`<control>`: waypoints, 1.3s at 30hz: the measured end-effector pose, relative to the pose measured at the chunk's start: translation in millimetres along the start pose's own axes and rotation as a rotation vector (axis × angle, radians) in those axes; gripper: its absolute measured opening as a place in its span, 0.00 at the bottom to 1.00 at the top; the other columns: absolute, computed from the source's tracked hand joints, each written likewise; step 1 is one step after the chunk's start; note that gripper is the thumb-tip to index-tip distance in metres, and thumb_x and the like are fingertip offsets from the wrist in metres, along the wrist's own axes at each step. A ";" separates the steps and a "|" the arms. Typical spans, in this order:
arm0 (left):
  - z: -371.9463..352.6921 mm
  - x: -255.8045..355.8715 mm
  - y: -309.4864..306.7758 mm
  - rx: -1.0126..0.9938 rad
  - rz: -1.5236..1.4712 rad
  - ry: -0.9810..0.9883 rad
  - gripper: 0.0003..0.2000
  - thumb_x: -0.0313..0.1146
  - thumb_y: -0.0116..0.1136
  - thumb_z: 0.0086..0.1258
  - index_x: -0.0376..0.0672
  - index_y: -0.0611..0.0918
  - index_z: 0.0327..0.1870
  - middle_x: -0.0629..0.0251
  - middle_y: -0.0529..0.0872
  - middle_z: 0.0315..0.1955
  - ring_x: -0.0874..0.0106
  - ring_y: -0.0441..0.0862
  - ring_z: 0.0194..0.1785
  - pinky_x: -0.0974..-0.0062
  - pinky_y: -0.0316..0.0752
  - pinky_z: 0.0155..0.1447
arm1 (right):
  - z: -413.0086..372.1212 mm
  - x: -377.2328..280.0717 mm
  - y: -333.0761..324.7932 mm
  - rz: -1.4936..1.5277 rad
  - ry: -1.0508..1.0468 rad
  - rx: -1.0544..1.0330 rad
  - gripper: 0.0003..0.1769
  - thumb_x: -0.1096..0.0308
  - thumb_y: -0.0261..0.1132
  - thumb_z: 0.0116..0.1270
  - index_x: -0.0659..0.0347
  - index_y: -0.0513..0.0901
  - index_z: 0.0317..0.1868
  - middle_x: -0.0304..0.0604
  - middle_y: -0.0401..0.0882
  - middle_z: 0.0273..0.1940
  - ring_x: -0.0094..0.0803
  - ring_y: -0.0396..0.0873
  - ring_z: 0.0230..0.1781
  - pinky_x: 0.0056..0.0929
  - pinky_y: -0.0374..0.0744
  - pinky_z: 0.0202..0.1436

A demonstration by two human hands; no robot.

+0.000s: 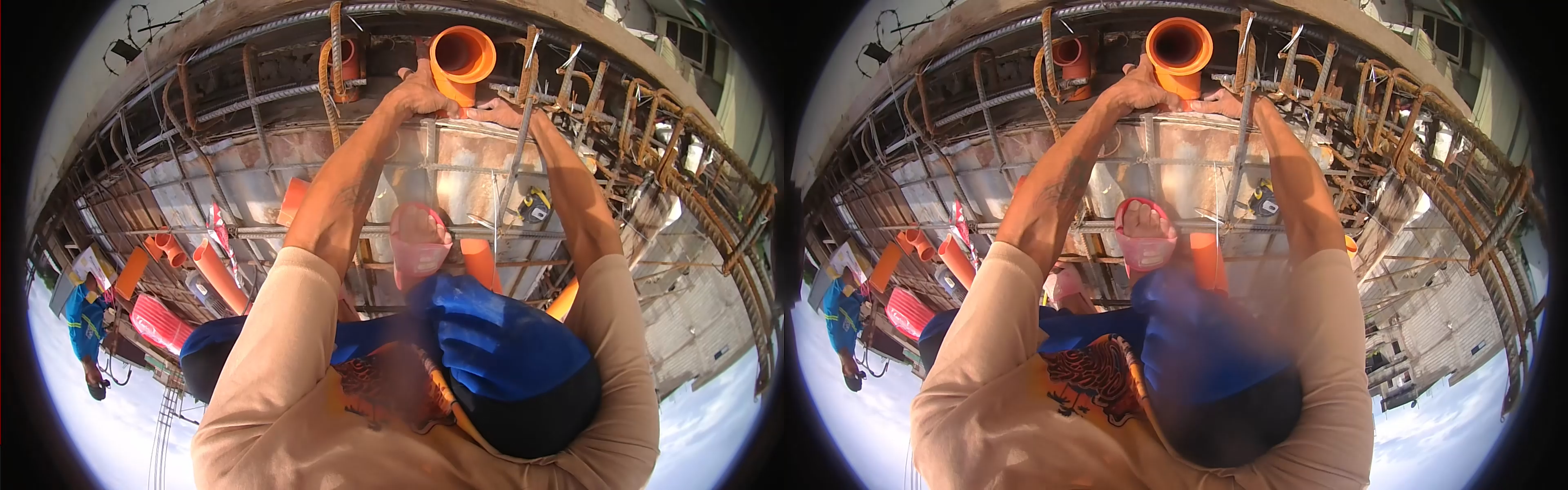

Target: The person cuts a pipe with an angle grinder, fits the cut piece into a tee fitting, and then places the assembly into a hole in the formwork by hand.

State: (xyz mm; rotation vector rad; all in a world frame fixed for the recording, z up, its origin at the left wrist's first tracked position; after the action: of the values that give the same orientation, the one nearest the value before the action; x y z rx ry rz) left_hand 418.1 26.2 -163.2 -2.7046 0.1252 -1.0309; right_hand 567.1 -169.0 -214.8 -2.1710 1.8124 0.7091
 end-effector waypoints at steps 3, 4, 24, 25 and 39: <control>6.3 -4.8 2.9 -0.087 -0.028 -0.004 0.61 0.42 0.84 0.32 0.33 0.56 0.71 0.54 0.79 0.53 0.57 0.74 0.61 0.64 0.62 0.75 | 4.0 5.7 1.5 -0.046 0.007 -0.011 0.57 0.21 0.65 0.56 0.64 0.79 0.67 0.63 0.75 0.67 0.48 0.70 0.72 0.43 0.66 0.77; 6.4 -3.7 2.1 -0.097 0.011 -0.004 0.61 0.43 0.84 0.32 0.33 0.56 0.71 0.53 0.78 0.54 0.56 0.74 0.61 0.64 0.62 0.74 | 1.3 2.0 1.1 -0.062 0.006 -0.014 0.57 0.20 0.64 0.56 0.64 0.78 0.68 0.64 0.74 0.67 0.50 0.69 0.73 0.43 0.64 0.78; -0.6 3.3 -4.8 -0.067 0.024 -0.041 0.66 0.48 0.84 0.29 0.40 0.55 0.76 0.52 0.71 0.65 0.53 0.65 0.71 0.57 0.42 0.80 | -15.1 -21.8 3.6 0.041 -0.046 0.006 0.42 0.32 0.64 0.68 0.64 0.83 0.63 0.49 0.84 0.58 0.32 0.78 0.59 0.31 0.75 0.65; 0.8 -3.1 -1.2 -0.043 -0.017 -0.043 0.67 0.48 0.84 0.29 0.40 0.55 0.76 0.52 0.71 0.65 0.53 0.65 0.71 0.57 0.43 0.80 | -13.5 -19.4 4.2 0.037 -0.048 0.012 0.42 0.32 0.64 0.68 0.63 0.83 0.63 0.49 0.84 0.59 0.32 0.78 0.59 0.32 0.75 0.65; -40.9 -28.0 -32.9 0.075 -0.293 -0.040 0.52 0.32 0.67 0.64 0.39 0.42 0.83 0.40 0.73 0.65 0.57 0.77 0.64 0.68 0.80 0.58 | -46.8 -43.6 8.5 -0.138 0.015 0.154 0.66 0.22 0.61 0.60 0.78 0.57 0.76 0.67 0.55 0.78 0.53 0.58 0.79 0.45 0.59 0.81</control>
State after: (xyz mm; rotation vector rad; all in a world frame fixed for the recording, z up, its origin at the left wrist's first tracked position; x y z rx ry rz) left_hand 369.7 54.7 -143.4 -2.7261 -0.3201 -1.0313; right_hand 563.9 -155.1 -151.8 -2.1794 1.6454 0.5071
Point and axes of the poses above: each hand's wrist, its own z-axis towards the middle knuckle, its own y-axis out of the palm, x = y × z, the point moved 1 cm from there along z, towards the middle knuckle
